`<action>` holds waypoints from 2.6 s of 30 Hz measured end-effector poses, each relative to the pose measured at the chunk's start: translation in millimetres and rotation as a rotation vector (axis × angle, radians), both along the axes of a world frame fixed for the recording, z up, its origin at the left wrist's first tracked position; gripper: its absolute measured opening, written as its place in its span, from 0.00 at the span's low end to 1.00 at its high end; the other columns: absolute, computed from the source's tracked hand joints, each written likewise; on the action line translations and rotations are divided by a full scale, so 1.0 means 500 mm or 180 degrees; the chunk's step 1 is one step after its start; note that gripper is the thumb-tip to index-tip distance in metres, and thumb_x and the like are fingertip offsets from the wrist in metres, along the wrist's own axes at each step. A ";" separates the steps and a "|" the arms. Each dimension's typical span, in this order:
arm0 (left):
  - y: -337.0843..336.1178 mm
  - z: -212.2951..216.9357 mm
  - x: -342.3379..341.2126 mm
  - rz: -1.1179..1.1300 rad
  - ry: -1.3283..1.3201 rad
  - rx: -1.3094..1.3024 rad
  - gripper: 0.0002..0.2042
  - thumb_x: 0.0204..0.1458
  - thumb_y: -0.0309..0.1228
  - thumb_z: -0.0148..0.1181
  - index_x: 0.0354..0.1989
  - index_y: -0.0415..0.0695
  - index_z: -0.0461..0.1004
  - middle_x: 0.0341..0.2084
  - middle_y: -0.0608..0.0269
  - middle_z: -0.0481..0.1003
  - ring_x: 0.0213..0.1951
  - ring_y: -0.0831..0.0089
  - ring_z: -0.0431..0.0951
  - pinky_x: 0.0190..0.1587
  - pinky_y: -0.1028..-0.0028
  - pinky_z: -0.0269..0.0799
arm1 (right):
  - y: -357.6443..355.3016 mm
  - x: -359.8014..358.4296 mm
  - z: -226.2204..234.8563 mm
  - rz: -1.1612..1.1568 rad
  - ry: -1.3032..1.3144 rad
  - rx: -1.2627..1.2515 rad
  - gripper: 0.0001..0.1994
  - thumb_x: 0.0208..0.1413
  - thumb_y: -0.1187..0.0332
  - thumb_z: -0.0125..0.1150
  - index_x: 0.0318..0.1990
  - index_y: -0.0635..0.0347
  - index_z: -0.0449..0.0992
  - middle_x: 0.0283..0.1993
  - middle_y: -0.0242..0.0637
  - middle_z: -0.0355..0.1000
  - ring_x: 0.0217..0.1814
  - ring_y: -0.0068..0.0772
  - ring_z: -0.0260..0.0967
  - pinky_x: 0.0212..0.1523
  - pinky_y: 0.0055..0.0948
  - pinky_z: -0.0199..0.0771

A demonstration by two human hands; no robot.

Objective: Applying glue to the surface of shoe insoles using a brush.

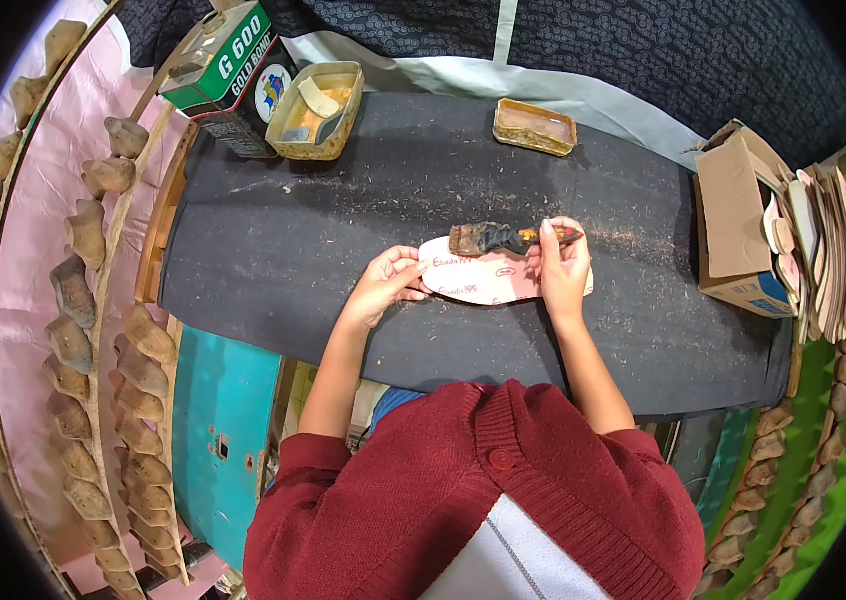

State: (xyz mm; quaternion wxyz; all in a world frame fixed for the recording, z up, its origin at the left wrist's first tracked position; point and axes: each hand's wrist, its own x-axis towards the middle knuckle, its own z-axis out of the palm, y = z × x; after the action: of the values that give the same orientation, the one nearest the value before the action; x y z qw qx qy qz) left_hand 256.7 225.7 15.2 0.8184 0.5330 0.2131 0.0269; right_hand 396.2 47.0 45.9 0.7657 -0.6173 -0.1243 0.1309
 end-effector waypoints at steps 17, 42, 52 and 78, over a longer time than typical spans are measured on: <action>-0.003 -0.004 0.003 0.0115 -0.0011 0.0169 0.10 0.46 0.28 0.54 0.35 0.40 0.63 0.23 0.65 0.70 0.23 0.81 0.71 0.25 0.84 0.69 | -0.104 0.051 -0.012 -0.0448 -0.0324 -0.0451 0.07 0.51 0.69 0.50 0.36 0.61 0.63 0.20 0.28 0.62 0.16 0.13 0.58 0.14 0.12 0.59; -0.010 -0.017 0.005 0.0170 -0.0107 0.0442 0.09 0.44 0.23 0.54 0.33 0.38 0.63 0.21 0.63 0.70 0.20 0.81 0.71 0.22 0.85 0.67 | -0.069 0.034 -0.005 -0.0237 -0.1164 -0.0686 0.05 0.50 0.73 0.50 0.33 0.64 0.64 0.25 0.29 0.64 0.24 0.15 0.61 0.24 0.13 0.62; -0.010 -0.015 0.001 0.0157 -0.0056 0.0478 0.09 0.45 0.25 0.54 0.34 0.40 0.63 0.20 0.66 0.70 0.21 0.83 0.70 0.22 0.86 0.66 | -0.045 0.045 0.090 -0.0197 -0.2126 -0.1871 0.05 0.45 0.71 0.52 0.29 0.61 0.66 0.18 0.36 0.67 0.20 0.24 0.67 0.22 0.22 0.65; -0.009 -0.018 0.006 0.0118 -0.0068 0.0549 0.09 0.45 0.24 0.54 0.33 0.37 0.63 0.19 0.64 0.70 0.20 0.81 0.71 0.21 0.86 0.67 | -0.093 0.062 0.103 -0.0094 -0.2544 -0.2183 0.06 0.46 0.70 0.52 0.30 0.62 0.65 0.19 0.38 0.68 0.21 0.28 0.69 0.23 0.24 0.67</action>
State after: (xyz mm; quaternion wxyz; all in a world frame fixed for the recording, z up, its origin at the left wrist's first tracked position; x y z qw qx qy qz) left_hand 259.8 221.0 6.5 0.7711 0.5971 0.2111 0.0660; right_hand 426.9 0.6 97.6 0.4143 -0.8359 -0.3480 -0.0924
